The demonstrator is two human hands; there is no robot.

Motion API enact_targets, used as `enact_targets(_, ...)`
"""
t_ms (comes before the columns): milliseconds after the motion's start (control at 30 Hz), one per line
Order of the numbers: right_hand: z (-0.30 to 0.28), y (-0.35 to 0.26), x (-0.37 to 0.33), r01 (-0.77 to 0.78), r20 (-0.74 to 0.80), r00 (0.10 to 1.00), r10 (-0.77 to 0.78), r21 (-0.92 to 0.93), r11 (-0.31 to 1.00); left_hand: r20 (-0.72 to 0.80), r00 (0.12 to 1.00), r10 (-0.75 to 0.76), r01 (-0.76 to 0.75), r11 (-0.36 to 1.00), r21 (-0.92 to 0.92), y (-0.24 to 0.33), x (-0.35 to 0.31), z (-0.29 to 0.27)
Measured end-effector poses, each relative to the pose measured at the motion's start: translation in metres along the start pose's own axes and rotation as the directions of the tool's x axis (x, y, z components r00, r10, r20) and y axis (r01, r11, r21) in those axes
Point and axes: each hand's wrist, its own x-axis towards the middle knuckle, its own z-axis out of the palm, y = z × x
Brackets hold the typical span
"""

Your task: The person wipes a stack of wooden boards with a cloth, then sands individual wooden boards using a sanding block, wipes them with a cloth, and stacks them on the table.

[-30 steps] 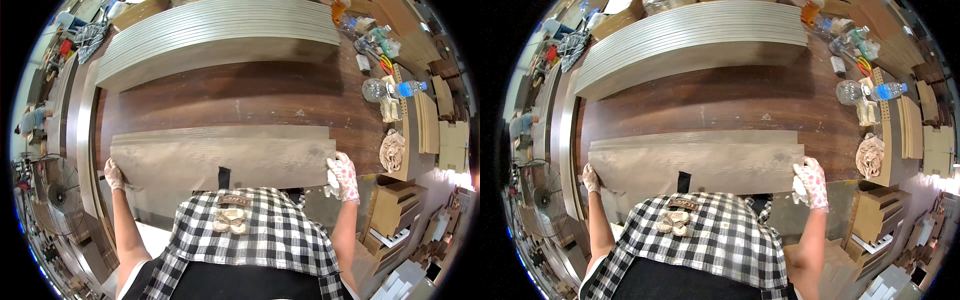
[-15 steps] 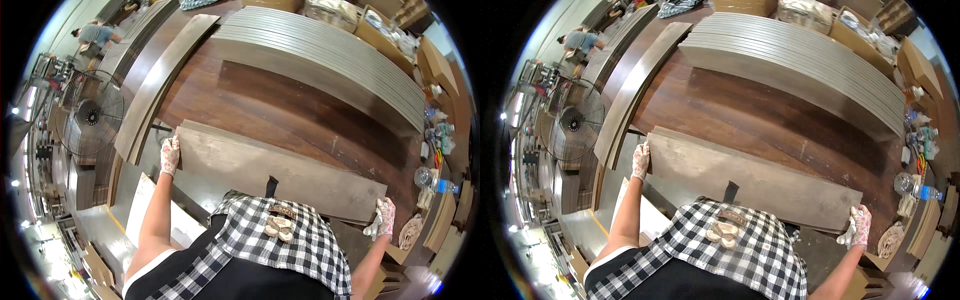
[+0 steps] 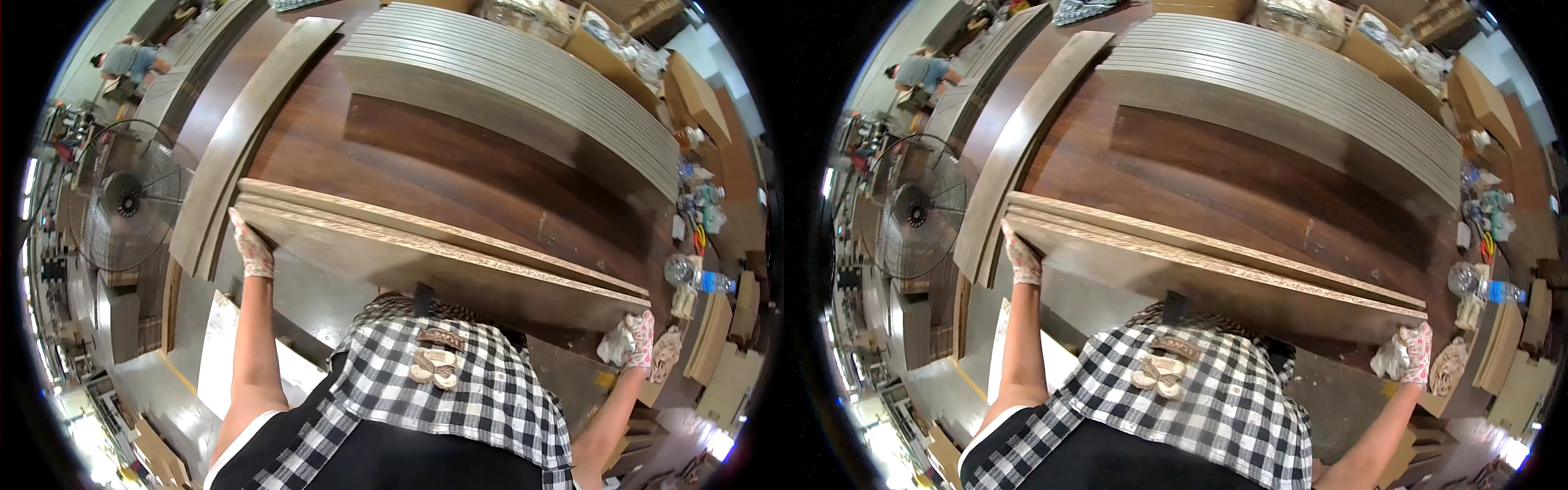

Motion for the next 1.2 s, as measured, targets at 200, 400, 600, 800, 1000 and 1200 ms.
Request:
enact_targets(200, 0.021, -0.055, -0.015, 0.273, -0.047, 0.961, -0.271, 0.042, 0.961, 0.208, 0.946, 0.25, -0.221, 0.964, -0.15, -0.033, 0.058, 0.001)
enact_targets(400, 0.05, -0.052, -0.03, 0.196, -0.03, 0.979, -0.199, 0.369, 0.909, 0.285, 0.945, 0.159, -0.117, 0.98, -0.159, 0.0, 0.027, 0.022)
enact_targets(600, 0.055, -0.039, -0.017, 0.119, -0.02, 0.992, -0.123, 0.427, 0.897, 0.24, 0.958, 0.158, -0.128, 0.982, -0.137, -0.023, 0.062, 0.017)
enact_targets(800, 0.058, -0.084, -0.065, -0.149, 0.016, 0.989, 0.148, 0.115, 0.982, 0.321, 0.899, 0.297, -0.286, 0.955, -0.083, -0.017, 0.09, -0.015)
enact_targets(1000, 0.108, -0.076, -0.095, -0.115, 0.452, 0.864, -0.221, 0.605, 0.788, 0.021, 0.989, 0.149, -0.145, 0.98, -0.136, 0.004, 0.055, 0.016)
enact_targets(1200, 0.228, -0.147, -0.113, 0.264, 0.28, 0.859, -0.429, 0.475, 0.839, 0.015, 0.972, 0.235, -0.23, 0.959, -0.166, 0.059, 0.02, 0.023)
